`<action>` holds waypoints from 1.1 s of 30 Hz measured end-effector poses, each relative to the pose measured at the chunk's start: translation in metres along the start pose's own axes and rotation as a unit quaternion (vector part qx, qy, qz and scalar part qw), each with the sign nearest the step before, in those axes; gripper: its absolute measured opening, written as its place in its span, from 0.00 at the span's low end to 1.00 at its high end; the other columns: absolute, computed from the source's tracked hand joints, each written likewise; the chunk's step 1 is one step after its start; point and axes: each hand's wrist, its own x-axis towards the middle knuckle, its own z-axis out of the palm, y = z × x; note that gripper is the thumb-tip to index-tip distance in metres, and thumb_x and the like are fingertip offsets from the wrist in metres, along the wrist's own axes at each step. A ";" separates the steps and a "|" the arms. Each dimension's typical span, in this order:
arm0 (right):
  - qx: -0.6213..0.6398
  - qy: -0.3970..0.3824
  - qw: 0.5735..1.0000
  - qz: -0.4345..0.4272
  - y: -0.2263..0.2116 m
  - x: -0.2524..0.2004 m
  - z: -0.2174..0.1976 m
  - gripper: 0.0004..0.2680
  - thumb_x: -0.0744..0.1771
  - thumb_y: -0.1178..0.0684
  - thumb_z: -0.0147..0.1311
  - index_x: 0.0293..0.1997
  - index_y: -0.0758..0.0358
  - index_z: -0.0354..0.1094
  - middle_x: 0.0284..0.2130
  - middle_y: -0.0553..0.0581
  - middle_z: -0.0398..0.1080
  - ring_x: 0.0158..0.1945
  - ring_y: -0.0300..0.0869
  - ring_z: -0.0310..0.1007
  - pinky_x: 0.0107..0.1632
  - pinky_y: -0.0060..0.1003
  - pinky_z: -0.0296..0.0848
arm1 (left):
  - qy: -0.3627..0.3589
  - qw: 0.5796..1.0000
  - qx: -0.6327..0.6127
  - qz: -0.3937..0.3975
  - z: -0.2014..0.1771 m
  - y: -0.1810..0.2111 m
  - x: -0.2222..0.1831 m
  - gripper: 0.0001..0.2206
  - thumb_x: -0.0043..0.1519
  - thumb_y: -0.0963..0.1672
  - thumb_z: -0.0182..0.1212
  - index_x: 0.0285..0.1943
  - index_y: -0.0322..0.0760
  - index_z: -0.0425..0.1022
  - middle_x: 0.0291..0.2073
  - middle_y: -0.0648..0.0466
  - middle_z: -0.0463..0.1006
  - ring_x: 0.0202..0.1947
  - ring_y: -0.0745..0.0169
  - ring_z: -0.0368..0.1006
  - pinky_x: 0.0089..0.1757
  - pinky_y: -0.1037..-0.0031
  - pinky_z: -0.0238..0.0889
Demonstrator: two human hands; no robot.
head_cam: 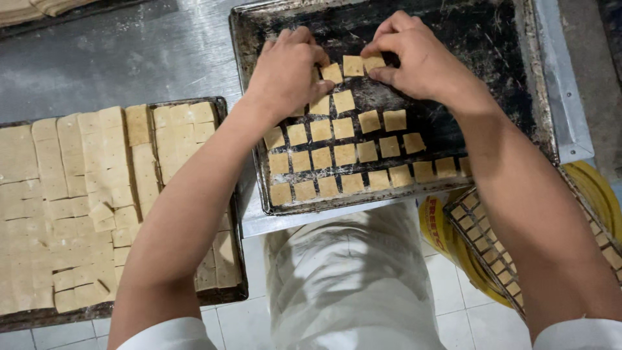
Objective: The person picks up square pieces of dough from a large tray by hand and places them onto a separate, dark baking tray.
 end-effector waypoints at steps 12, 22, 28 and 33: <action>0.002 0.017 1.000 0.000 0.019 -0.012 0.001 0.13 0.65 0.49 0.70 0.51 0.62 0.78 0.53 0.59 0.69 0.59 0.53 0.68 0.58 0.48 0.71 | 0.038 0.999 -0.015 0.000 0.018 0.024 0.017 0.18 0.58 0.52 0.72 0.50 0.42 0.82 0.51 0.50 0.72 0.57 0.49 0.65 0.56 0.53 0.60; -0.073 0.025 0.996 -0.044 0.003 0.004 -0.004 0.20 0.66 0.45 0.65 0.63 0.62 0.73 0.57 0.66 0.67 0.57 0.60 0.69 0.52 0.51 0.72 | 0.185 0.982 0.019 -0.030 -0.045 -0.018 -0.050 0.18 0.56 0.51 0.73 0.48 0.36 0.81 0.48 0.42 0.77 0.52 0.40 0.73 0.51 0.54 0.66; 0.002 -0.035 0.999 -0.038 0.010 0.017 0.013 0.20 0.69 0.42 0.62 0.67 0.57 0.71 0.62 0.63 0.65 0.55 0.55 0.71 0.50 0.49 0.76 | -0.007 0.890 0.094 -0.447 -0.086 -0.095 -0.150 0.24 0.64 0.54 0.63 0.54 0.29 0.69 0.39 0.42 0.78 0.34 0.47 0.78 0.35 0.57 0.72; 0.016 -0.039 0.997 -0.064 -0.011 0.035 0.019 0.19 0.68 0.41 0.63 0.66 0.56 0.72 0.59 0.60 0.67 0.55 0.53 0.72 0.51 0.50 0.76 | 0.141 0.915 0.061 -0.372 -0.079 -0.102 -0.184 0.12 0.66 0.48 0.65 0.47 0.34 0.77 0.41 0.43 0.80 0.39 0.42 0.77 0.40 0.55 0.68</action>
